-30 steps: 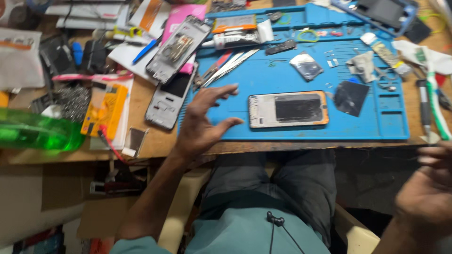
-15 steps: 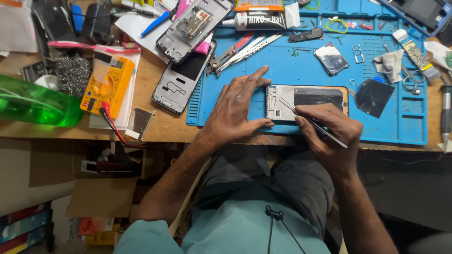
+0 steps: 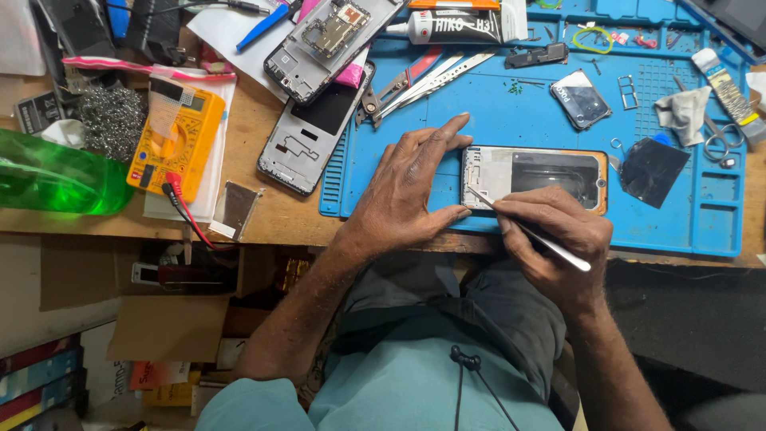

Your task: The person uses a metal prying tool to carefully separate the screen assembly from the smartphone frame. They then use a cloth to wipe the internal components and the screen surface before continuing to pry and adjust the device.

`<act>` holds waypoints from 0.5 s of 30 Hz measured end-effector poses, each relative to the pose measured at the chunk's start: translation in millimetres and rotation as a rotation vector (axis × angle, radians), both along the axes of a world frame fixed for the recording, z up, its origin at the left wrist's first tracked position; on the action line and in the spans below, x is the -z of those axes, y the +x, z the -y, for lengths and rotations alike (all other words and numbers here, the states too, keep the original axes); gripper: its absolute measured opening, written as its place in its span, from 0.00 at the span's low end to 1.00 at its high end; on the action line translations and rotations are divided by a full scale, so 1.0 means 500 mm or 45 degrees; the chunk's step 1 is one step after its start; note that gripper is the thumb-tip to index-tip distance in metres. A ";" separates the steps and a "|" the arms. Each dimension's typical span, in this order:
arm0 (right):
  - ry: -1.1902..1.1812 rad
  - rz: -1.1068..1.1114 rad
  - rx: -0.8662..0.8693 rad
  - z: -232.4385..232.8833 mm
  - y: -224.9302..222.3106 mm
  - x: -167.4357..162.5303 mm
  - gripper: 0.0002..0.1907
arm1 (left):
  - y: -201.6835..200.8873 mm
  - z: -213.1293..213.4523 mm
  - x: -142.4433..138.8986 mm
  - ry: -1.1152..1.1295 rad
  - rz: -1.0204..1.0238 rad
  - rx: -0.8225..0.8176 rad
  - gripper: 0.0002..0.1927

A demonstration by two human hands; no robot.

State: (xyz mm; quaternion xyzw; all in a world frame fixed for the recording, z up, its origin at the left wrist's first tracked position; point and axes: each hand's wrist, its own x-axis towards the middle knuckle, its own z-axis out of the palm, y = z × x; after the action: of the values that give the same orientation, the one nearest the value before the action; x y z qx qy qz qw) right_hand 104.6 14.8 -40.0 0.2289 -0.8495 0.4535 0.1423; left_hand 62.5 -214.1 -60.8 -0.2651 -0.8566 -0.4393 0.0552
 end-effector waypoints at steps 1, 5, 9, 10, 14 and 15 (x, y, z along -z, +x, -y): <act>-0.003 -0.004 -0.012 0.000 0.000 0.002 0.11 | 0.000 0.001 0.000 -0.005 0.007 0.005 0.59; 0.000 0.024 -0.002 -0.001 0.002 0.011 0.11 | -0.001 0.007 0.003 0.006 0.004 0.037 0.55; -0.029 0.035 -0.007 -0.009 0.001 0.020 0.11 | -0.003 0.010 0.009 -0.008 0.009 0.064 0.53; -0.049 0.032 -0.015 -0.012 0.000 0.023 0.11 | -0.003 0.010 0.010 -0.013 0.011 0.071 0.53; -0.104 0.018 -0.038 -0.018 0.008 0.030 0.10 | 0.001 0.013 0.009 -0.011 0.026 0.085 0.53; -0.083 -0.003 -0.034 -0.019 0.011 0.030 0.10 | 0.002 0.014 0.009 -0.008 0.026 0.087 0.53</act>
State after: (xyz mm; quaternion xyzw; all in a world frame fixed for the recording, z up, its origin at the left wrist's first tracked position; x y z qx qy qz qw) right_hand 110.2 24.2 -55.1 0.2362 -0.8310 0.4825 0.1446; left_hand 63.3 -221.0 -65.1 -0.2898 -0.8489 -0.4410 0.0304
